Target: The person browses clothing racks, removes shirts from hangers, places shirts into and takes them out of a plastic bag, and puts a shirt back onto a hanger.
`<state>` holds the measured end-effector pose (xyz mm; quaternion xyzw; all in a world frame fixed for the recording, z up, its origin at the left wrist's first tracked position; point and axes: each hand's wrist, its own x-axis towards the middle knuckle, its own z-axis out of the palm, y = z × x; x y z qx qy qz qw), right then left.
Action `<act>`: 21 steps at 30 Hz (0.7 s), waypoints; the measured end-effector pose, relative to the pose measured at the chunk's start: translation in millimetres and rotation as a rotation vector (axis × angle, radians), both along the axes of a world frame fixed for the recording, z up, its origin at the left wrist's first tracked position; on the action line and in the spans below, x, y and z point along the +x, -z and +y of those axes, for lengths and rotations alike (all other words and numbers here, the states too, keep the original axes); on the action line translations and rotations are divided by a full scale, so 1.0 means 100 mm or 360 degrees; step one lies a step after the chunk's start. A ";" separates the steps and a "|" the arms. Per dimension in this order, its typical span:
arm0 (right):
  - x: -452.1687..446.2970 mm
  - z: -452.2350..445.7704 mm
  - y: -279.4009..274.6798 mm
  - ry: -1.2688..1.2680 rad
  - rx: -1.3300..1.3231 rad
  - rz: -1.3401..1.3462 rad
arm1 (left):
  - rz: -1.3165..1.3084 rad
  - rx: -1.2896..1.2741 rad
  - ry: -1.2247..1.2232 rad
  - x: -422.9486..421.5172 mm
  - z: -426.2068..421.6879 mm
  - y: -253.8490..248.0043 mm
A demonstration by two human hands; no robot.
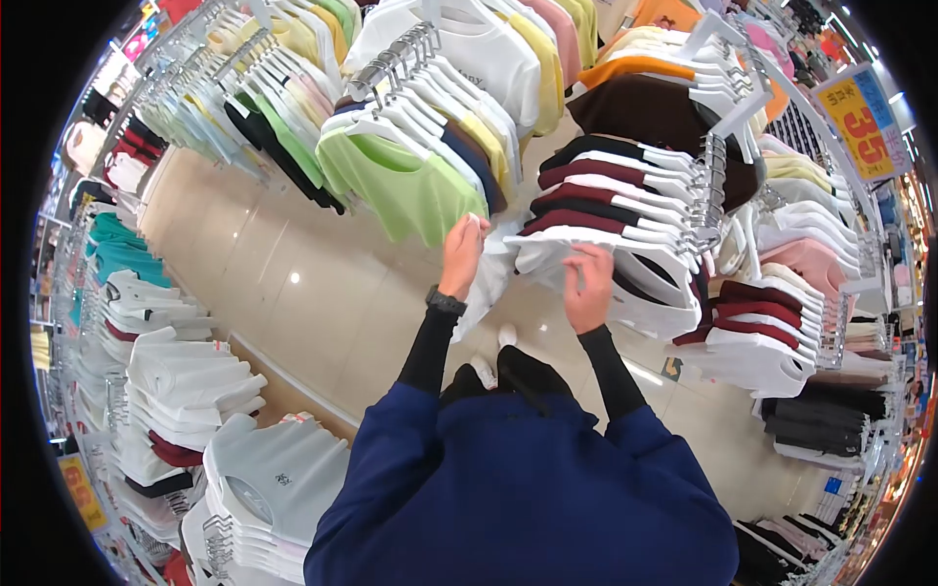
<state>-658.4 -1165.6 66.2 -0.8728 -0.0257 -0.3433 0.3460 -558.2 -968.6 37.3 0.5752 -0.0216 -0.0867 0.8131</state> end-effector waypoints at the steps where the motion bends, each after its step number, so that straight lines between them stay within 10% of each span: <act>1: 0.09 0.06 0.01 -0.0073 0.0027 0.0021 | 0.0030 -0.0007 0.0035 -0.02 0.11 -0.01; 21: 1.32 0.53 0.12 -0.0594 0.0110 0.0334 | 0.0124 0.0717 -0.0393 0.62 2.00 -0.03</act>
